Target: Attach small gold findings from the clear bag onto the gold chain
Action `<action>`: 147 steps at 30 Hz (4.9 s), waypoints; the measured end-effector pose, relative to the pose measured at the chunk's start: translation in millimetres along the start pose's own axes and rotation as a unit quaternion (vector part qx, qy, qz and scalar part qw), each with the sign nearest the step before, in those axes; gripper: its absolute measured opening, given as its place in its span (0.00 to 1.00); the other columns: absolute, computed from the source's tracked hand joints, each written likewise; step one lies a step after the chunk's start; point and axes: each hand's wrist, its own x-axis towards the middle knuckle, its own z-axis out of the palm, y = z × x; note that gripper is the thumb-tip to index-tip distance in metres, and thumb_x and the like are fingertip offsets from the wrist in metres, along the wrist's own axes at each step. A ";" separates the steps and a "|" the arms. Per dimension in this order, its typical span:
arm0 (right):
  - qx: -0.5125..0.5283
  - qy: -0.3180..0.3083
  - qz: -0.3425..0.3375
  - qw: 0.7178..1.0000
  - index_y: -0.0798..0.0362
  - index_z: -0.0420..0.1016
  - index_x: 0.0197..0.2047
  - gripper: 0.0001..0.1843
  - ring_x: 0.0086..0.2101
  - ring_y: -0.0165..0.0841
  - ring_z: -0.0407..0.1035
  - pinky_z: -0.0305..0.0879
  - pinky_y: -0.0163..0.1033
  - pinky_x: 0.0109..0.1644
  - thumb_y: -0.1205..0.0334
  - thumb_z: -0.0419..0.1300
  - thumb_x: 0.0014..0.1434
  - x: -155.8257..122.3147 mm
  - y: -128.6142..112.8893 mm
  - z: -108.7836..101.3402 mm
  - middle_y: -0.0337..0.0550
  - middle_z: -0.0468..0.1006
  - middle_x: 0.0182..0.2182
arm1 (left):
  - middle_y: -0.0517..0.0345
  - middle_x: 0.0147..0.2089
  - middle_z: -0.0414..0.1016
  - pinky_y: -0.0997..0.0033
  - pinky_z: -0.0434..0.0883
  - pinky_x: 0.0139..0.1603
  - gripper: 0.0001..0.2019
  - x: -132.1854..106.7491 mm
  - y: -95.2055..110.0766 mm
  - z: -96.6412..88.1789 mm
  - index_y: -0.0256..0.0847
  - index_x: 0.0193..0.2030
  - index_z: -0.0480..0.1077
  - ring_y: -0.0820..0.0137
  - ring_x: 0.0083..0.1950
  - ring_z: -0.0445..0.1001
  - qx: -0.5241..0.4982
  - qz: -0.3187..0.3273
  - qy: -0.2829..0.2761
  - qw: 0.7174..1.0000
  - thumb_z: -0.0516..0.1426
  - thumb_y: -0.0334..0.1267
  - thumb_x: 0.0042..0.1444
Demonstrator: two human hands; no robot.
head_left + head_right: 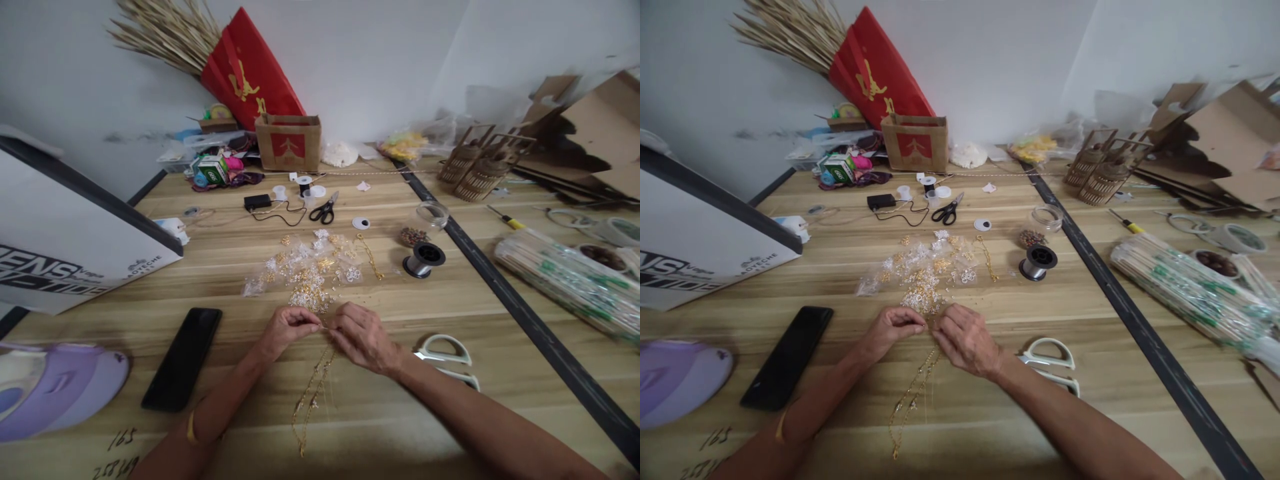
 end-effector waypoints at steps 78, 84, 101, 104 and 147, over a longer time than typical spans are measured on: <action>0.007 -0.017 -0.004 1.000 0.56 0.67 0.36 0.05 0.30 0.34 0.61 0.59 0.38 0.33 0.67 0.51 0.62 -0.8 1.0 2.2 0.45 0.70 0.28 | 0.55 0.28 0.78 0.77 0.68 0.33 0.08 0.2 -1.7 0.1 0.34 0.27 0.76 0.73 0.29 0.73 -0.039 0.013 -0.022 0.999 0.66 0.36 0.42; 0.006 -0.013 -0.006 1.000 0.55 0.67 0.36 0.05 0.30 0.34 0.61 0.59 0.38 0.33 0.67 0.51 0.62 -0.4 0.8 2.3 0.45 0.69 0.28 | 0.53 0.28 0.78 0.75 0.69 0.33 0.09 -0.5 -0.6 0.4 0.33 0.28 0.76 0.72 0.29 0.74 -0.022 0.009 -0.024 0.999 0.65 0.38 0.42; 0.023 -0.022 -0.004 0.999 0.55 0.67 0.38 0.03 0.32 0.34 0.64 0.61 0.39 0.34 0.68 0.52 0.61 0.1 0.1 1.8 0.45 0.70 0.29 | 0.54 0.30 0.78 0.74 0.70 0.36 0.09 -1.7 -0.2 2.6 0.34 0.29 0.76 0.71 0.32 0.74 -0.012 0.026 -0.012 1.000 0.66 0.38 0.43; 0.023 -0.018 -0.006 1.000 0.56 0.67 0.38 0.04 0.31 0.34 0.64 0.61 0.39 0.34 0.68 0.52 0.62 0.3 0.4 2.1 0.45 0.71 0.30 | 0.53 0.30 0.78 0.72 0.71 0.36 0.10 -1.6 -0.1 2.8 0.34 0.28 0.76 0.70 0.32 0.75 -0.008 0.032 -0.009 0.999 0.66 0.39 0.42; 0.015 -0.027 -0.001 1.000 0.55 0.67 0.37 0.04 0.31 0.34 0.61 0.60 0.38 0.34 0.68 0.52 0.62 0.4 -0.4 0.5 0.45 0.70 0.29 | 0.55 0.29 0.78 0.75 0.69 0.35 0.07 -1.5 -1.7 3.2 0.35 0.28 0.77 0.71 0.31 0.73 -0.013 0.028 -0.025 0.999 0.66 0.36 0.43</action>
